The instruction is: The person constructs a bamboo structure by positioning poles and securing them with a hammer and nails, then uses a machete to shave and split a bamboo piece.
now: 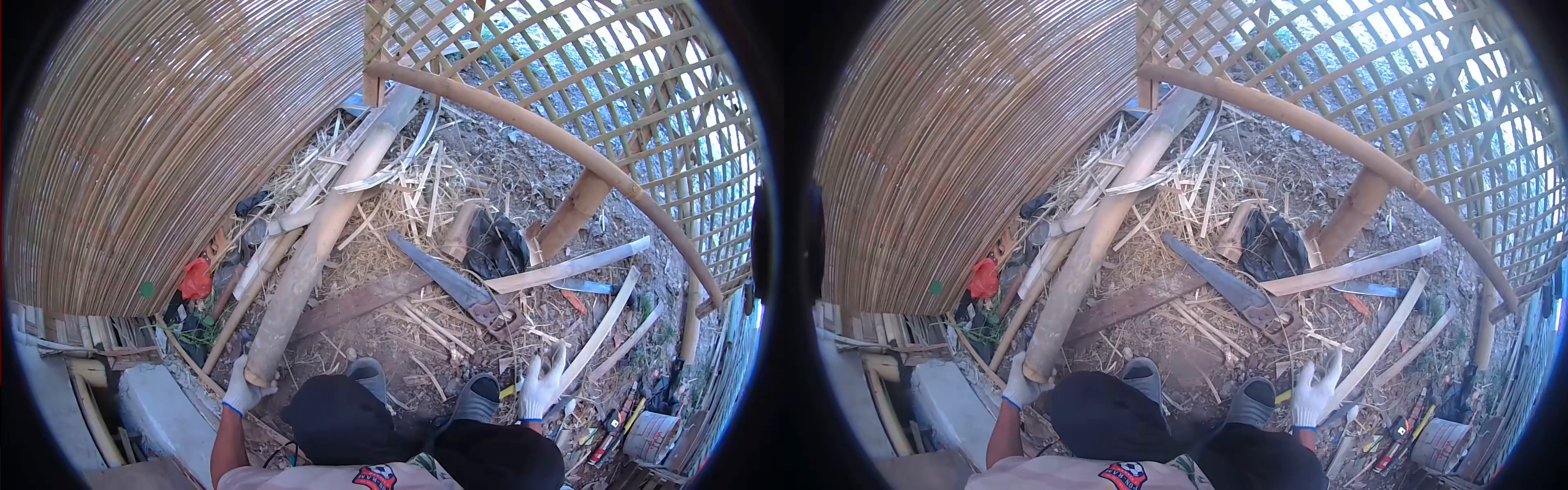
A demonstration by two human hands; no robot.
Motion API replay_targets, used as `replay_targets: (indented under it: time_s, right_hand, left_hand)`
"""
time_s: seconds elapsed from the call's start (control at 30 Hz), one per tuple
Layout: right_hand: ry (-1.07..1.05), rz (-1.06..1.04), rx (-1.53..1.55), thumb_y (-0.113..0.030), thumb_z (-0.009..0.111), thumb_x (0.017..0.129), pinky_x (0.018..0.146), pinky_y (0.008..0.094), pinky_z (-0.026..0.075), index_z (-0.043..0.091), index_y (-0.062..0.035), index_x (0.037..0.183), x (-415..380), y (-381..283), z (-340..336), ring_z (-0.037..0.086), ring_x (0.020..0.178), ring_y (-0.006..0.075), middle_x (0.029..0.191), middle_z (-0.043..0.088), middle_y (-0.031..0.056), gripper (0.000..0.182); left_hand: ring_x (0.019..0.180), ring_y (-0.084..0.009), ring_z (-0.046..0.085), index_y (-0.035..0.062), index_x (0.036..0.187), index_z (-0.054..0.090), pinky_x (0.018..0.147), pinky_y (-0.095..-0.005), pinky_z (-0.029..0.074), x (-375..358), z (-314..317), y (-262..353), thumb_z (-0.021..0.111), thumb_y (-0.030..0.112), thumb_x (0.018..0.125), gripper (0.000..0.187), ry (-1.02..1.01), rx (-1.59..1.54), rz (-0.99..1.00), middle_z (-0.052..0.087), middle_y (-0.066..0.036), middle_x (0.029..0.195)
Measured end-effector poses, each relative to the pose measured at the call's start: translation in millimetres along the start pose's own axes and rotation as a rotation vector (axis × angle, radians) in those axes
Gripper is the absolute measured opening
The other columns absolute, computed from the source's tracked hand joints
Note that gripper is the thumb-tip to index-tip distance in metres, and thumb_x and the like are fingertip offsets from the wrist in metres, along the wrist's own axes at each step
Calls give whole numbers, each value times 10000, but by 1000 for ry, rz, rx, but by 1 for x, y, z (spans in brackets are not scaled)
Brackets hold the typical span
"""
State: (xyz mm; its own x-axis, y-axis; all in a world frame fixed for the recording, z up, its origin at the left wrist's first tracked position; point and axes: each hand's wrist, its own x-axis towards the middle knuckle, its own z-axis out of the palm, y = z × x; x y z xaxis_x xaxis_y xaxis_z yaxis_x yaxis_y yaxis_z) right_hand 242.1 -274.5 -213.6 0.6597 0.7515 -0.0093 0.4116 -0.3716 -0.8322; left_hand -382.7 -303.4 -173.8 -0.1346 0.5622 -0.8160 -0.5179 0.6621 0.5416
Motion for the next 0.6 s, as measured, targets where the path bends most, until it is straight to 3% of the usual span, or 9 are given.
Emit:
replay_targets:
  time_s: [0.13, 0.27, 0.3, 0.4, 0.43, 0.53, 0.6]
  right_hand:
    - [-144, 1, 77, -91, 621, 992, 1209, 400, 356, 395, 51, 1563, 25, -2, 21, 505, 1425, 314, 1549, 500, 225, 630]
    - [-218, -55, 86, -77, 589, 1006, 1165, 382, 402, 422, 26, 1555, 36, -18, 42, 550, 1364, 263, 1483, 553, 199, 583]
    - [-227, -82, 63, -76, 593, 1008, 1175, 382, 391, 421, 31, 1554, 37, -18, 48, 547, 1368, 263, 1486, 550, 198, 582]
    - [-297, -1, 222, -76, 603, 1010, 1173, 373, 390, 424, 30, 1553, 29, -32, 59, 543, 1371, 256, 1491, 549, 189, 582]
    - [-320, 27, 272, -76, 607, 1010, 1173, 370, 390, 425, 30, 1553, 27, -35, 61, 541, 1372, 254, 1493, 549, 186, 582]
    - [-382, -18, 214, -84, 628, 1004, 1170, 398, 410, 409, 47, 1550, 19, -33, 59, 551, 1380, 287, 1505, 542, 220, 604]
    - [-374, 15, 207, -83, 628, 1007, 1167, 397, 412, 414, 50, 1547, 18, -26, 57, 556, 1375, 288, 1501, 546, 220, 596]
  left_hand:
    - [877, -326, 711, 114, 1319, 632, 675, -496, 604, -47, -35, -14, 397, 676, 1013, 682, 159, -97, -66, 728, -142, 1053]
    - [722, -313, 662, 167, 1293, 625, 531, -433, 531, -80, -82, -40, 399, 740, 996, 684, 245, -230, -217, 698, -117, 919]
    - [665, -295, 630, 193, 1247, 631, 492, -405, 488, -87, -86, -46, 427, 729, 992, 628, 295, -165, -249, 658, -87, 844]
    - [657, -281, 625, 199, 1192, 625, 489, -408, 488, -98, -119, -72, 445, 703, 1000, 568, 300, -214, -446, 633, -79, 814]
    - [642, -266, 620, 206, 1133, 624, 490, -403, 487, -101, -129, -82, 470, 627, 1025, 461, 360, -218, -445, 615, -78, 789]
    - [618, -252, 602, 178, 1102, 636, 491, -380, 483, -99, -173, -124, 487, 531, 1048, 388, 349, 18, -289, 602, -63, 774]
    - [649, -267, 635, 151, 1076, 639, 534, -415, 521, -94, -233, -141, 493, 478, 1053, 358, 368, -114, -443, 635, -77, 809]
